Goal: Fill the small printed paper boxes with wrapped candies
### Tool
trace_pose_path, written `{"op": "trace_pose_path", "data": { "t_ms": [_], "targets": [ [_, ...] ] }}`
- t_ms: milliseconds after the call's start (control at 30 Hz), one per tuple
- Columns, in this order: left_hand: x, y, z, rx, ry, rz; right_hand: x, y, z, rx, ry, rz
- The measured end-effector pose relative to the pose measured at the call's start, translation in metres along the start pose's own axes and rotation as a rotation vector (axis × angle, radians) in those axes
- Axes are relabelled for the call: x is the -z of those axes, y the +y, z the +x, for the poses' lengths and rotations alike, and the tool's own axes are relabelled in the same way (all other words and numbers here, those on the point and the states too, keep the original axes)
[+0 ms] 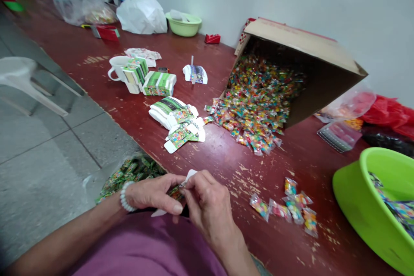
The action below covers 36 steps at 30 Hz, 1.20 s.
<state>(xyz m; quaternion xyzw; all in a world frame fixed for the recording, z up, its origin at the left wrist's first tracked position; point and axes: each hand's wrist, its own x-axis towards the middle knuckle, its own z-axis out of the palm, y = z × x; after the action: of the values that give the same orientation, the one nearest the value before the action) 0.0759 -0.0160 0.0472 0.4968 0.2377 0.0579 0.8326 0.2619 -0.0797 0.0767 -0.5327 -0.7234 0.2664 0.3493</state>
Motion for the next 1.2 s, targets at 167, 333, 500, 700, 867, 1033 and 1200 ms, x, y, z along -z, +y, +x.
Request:
{"op": "trace_pose_path", "data": {
  "t_ms": [167,333,500,700,867,1033,1200],
  "targets": [
    [-0.001,0.0,0.0,0.004,0.02,0.027,0.0,0.003,-0.003,-0.019,-0.048,0.083],
    [0.001,-0.003,0.0,0.021,0.069,0.01,0.004,0.008,0.0,-0.089,-0.203,0.179],
    [-0.002,-0.006,0.002,0.029,0.025,0.012,0.008,0.014,0.003,-0.144,-0.308,0.371],
    [-0.008,-0.006,0.004,-0.013,0.113,-0.128,-0.005,0.024,-0.001,-0.291,-0.145,0.566],
    [-0.011,-0.007,0.013,-0.096,0.257,-0.219,-0.021,0.029,-0.002,-0.302,0.226,0.373],
    [-0.014,-0.01,0.02,-0.184,0.417,-0.046,-0.022,0.028,0.001,-0.352,0.192,0.485],
    [-0.022,-0.015,0.018,-0.325,0.72,0.165,-0.018,0.031,0.002,-0.407,0.203,0.482]
  ]
}}
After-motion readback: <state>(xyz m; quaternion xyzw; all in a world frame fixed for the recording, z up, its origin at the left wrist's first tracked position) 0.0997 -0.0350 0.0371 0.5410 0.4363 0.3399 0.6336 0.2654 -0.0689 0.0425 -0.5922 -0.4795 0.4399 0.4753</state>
